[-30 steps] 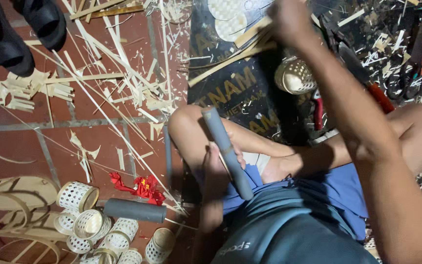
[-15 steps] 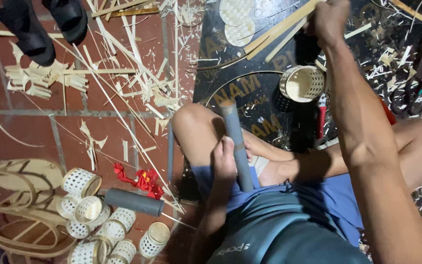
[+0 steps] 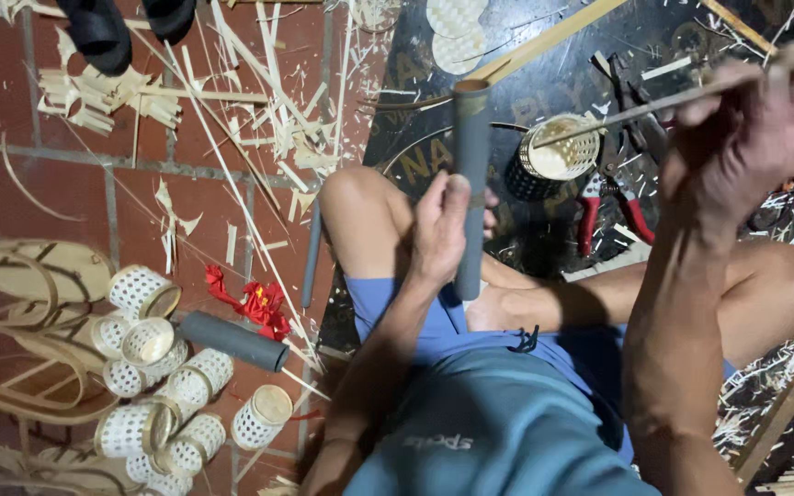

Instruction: The person sits cross-legged on the workshop floor and weaves thin bamboo strips around a gray cylindrical mold to form perforated basket bodies. They bend and wrap strips by hand, use pliers to trim or secure a strip, and press finished woven baskets onto the mold to shape them.

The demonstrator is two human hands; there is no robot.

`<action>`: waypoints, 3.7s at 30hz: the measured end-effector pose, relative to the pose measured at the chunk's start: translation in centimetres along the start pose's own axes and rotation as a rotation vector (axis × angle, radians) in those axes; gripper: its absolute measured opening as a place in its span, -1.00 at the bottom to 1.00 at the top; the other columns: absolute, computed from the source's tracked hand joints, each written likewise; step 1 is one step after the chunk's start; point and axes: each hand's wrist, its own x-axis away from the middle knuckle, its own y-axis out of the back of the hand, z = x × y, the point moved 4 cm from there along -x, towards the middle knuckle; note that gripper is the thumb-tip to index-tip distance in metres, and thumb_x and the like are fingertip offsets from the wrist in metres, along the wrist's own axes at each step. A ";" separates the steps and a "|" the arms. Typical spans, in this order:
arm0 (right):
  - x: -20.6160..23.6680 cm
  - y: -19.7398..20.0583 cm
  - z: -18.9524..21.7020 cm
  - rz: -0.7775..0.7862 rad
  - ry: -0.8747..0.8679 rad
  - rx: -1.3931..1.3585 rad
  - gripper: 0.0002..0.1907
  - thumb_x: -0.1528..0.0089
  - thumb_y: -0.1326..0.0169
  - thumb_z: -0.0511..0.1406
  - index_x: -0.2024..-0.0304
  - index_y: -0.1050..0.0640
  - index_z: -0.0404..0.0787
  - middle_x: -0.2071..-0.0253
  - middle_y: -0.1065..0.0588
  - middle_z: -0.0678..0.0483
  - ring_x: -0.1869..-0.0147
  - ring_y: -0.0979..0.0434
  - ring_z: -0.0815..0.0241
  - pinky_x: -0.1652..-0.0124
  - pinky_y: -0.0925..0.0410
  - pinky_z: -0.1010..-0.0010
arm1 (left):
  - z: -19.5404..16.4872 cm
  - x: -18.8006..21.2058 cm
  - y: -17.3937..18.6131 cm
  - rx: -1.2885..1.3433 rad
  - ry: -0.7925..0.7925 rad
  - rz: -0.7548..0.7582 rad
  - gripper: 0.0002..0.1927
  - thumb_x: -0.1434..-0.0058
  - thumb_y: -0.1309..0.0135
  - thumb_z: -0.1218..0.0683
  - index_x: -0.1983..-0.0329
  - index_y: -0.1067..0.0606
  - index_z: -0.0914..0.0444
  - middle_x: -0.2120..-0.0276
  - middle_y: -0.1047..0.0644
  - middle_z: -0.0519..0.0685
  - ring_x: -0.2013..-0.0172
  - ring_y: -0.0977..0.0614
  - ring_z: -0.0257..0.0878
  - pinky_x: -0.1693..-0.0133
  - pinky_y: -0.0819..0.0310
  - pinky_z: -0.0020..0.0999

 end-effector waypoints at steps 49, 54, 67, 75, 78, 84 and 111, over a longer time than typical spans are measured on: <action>12.7 -19.8 -0.6 0.818 -0.303 -0.944 -0.64 -0.35 -0.10 -0.13 0.08 -0.54 -0.33 0.16 -0.54 -0.08 0.22 -0.62 0.13 0.21 -0.54 0.35 | -0.1 11.1 -5.1 0.602 0.391 1.004 -0.44 -0.40 -0.08 -0.16 -0.20 -0.44 0.40 0.16 -0.59 0.18 0.22 -0.64 -0.07 0.22 -0.52 -0.24; 11.1 -21.4 -1.7 1.002 -0.491 -0.819 -0.60 -0.31 -0.15 -0.11 0.08 -0.56 -0.34 0.15 -0.55 -0.03 0.21 -0.62 0.17 0.22 -0.52 0.39 | 0.8 10.0 -3.2 0.293 0.248 0.756 -0.48 -0.41 -0.07 -0.08 -0.28 -0.38 0.34 0.10 -0.58 0.18 0.17 -0.65 0.00 0.17 -0.54 -0.18; 11.9 -19.9 12.4 0.577 0.479 1.201 -0.77 -0.34 -0.25 -0.34 0.03 -0.58 -0.39 0.37 -0.51 -0.08 0.40 -0.56 0.08 0.38 -0.39 0.30 | -7.5 1.7 -4.7 -1.372 -0.692 0.003 -0.42 -0.40 -0.08 0.07 -0.45 -0.26 0.24 0.06 -0.56 0.18 0.11 -0.63 0.17 0.10 -0.54 -0.02; 13.2 -10.4 12.7 0.203 0.083 0.794 -0.95 -0.49 -0.07 -0.46 0.10 -0.53 -0.38 0.39 -0.53 0.03 0.41 -0.53 0.32 0.37 -0.40 0.54 | -5.7 3.6 -2.1 -0.080 -0.015 0.398 -0.45 -0.54 0.00 0.04 -0.48 -0.22 0.39 0.09 -0.52 0.16 0.21 -0.57 -0.11 0.17 -0.54 -0.25; 11.4 -7.4 9.4 0.167 -0.098 0.248 -0.88 -0.45 -0.10 -0.37 0.18 -0.53 -0.33 0.42 -0.51 0.07 0.44 -0.47 0.35 0.39 -0.35 0.54 | -4.2 7.1 -3.1 0.307 0.255 0.610 -0.46 -0.51 0.00 0.00 -0.37 -0.21 0.41 0.07 -0.54 0.21 0.18 -0.64 -0.04 0.16 -0.62 -0.21; 11.3 -13.8 0.6 0.548 -0.271 -0.662 -0.85 -0.38 -0.12 -0.32 0.15 -0.55 -0.32 0.41 -0.50 0.08 0.42 -0.45 0.32 0.38 -0.33 0.51 | 0.8 13.3 -10.5 1.013 0.809 1.172 -0.50 -0.48 0.13 -0.14 -0.10 -0.41 0.41 0.40 -0.58 0.14 0.47 -0.58 -0.06 0.38 -0.49 -0.20; 11.7 -8.5 1.5 0.306 -0.428 0.541 -0.36 -0.18 -0.39 -0.38 -0.25 -0.48 -0.54 -0.04 -0.57 -0.14 -0.07 -0.59 0.19 -0.21 -0.47 0.29 | -3.0 5.3 -3.7 -0.694 -0.287 0.436 -0.39 -0.51 0.03 0.03 -0.57 -0.14 0.12 -0.08 -0.47 0.05 0.05 -0.56 -0.10 0.02 -0.49 -0.19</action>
